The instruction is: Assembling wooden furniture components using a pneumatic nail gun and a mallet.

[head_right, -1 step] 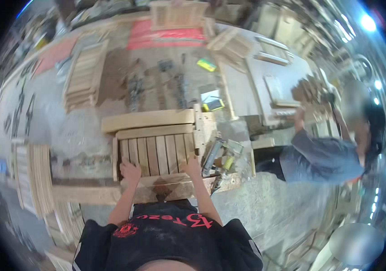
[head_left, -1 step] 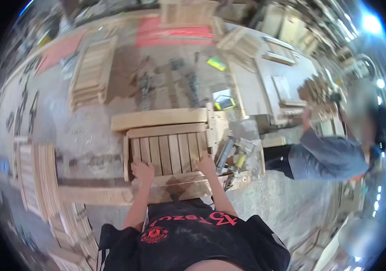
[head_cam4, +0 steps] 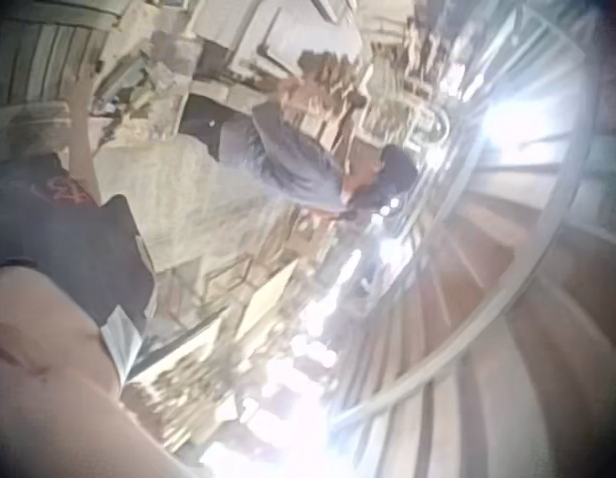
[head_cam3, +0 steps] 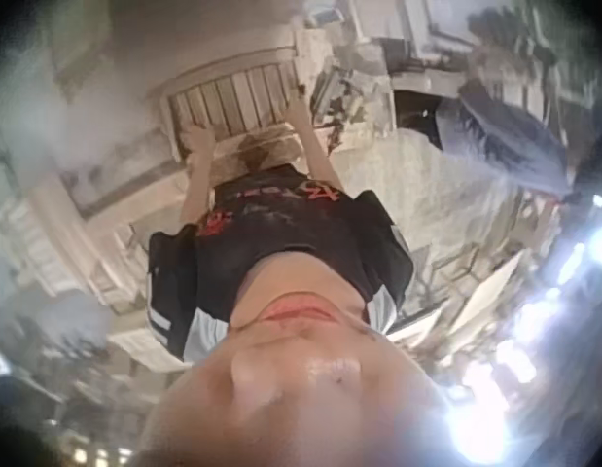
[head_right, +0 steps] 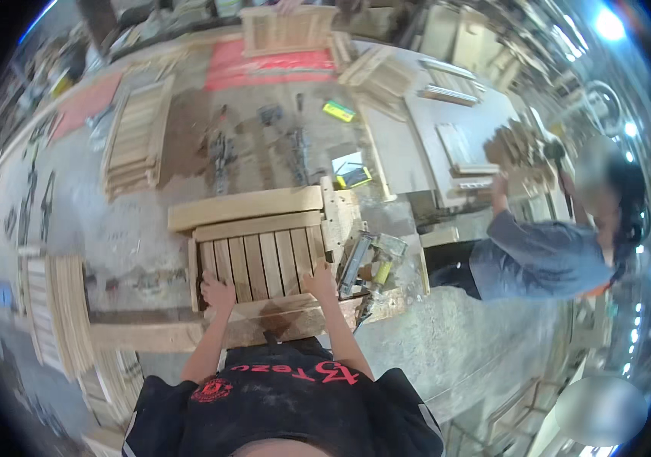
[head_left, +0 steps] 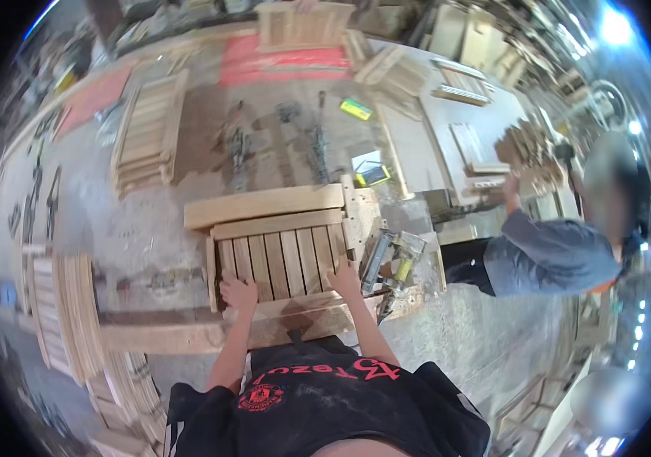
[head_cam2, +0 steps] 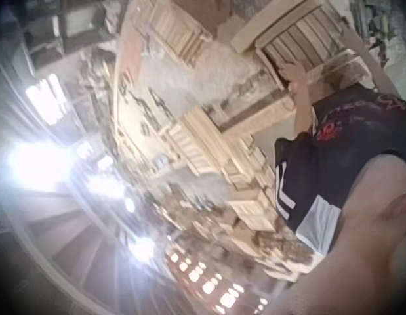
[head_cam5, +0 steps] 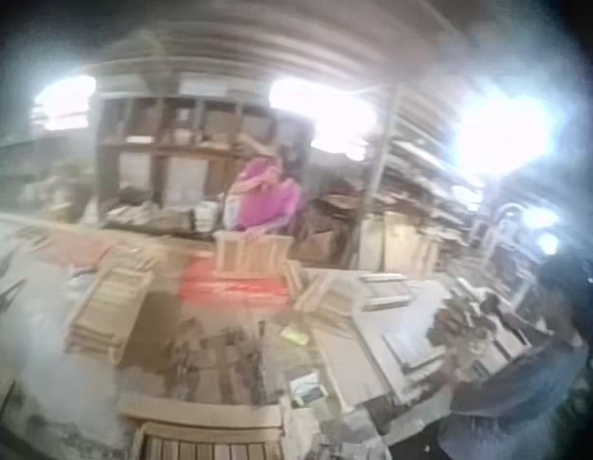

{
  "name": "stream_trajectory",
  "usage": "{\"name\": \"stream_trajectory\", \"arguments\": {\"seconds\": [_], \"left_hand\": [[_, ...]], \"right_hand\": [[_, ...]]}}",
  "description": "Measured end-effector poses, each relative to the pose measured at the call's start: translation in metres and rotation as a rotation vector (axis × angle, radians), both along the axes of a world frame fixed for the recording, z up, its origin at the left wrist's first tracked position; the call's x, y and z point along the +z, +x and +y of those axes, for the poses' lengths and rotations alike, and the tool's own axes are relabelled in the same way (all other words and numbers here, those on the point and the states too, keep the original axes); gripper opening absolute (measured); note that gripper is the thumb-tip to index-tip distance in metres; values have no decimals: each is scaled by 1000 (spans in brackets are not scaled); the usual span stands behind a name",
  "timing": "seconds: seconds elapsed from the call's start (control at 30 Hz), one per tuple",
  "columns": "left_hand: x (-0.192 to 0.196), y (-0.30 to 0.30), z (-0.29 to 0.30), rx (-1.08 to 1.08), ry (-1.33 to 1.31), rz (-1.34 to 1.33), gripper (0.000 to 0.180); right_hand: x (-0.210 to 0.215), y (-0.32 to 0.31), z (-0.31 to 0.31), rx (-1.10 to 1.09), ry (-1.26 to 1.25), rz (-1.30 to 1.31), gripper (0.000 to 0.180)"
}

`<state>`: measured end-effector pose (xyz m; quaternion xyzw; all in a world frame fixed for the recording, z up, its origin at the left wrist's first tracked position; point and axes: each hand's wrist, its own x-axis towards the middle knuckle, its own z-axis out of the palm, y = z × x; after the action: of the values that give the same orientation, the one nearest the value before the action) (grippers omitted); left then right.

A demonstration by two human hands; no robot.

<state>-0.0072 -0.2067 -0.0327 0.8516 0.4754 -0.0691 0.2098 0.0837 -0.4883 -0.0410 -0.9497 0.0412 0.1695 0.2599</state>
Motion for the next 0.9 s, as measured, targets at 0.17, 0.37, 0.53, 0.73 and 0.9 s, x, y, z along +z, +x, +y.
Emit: {"name": "stream_trajectory", "arguments": {"seconds": [0.17,0.37,0.53,0.73,0.9], "left_hand": [[72,16,52,-94,-307,-148,60],[185,-12,10,-394,-618,-837,21],[232,-4,82,-303,-603,-877,36],[259,-201,314,-26,-339,-831,41],[275,-358,405,515,-261,-1000,48]], "right_hand": [[-5,5,-7,-73,22,-30,56],[-15,1,-10,487,-457,-290,18],[-28,18,3,-244,890,214,56],[149,-7,288,276,731,-263,45],[267,-61,592,857,381,-254,47]]}}
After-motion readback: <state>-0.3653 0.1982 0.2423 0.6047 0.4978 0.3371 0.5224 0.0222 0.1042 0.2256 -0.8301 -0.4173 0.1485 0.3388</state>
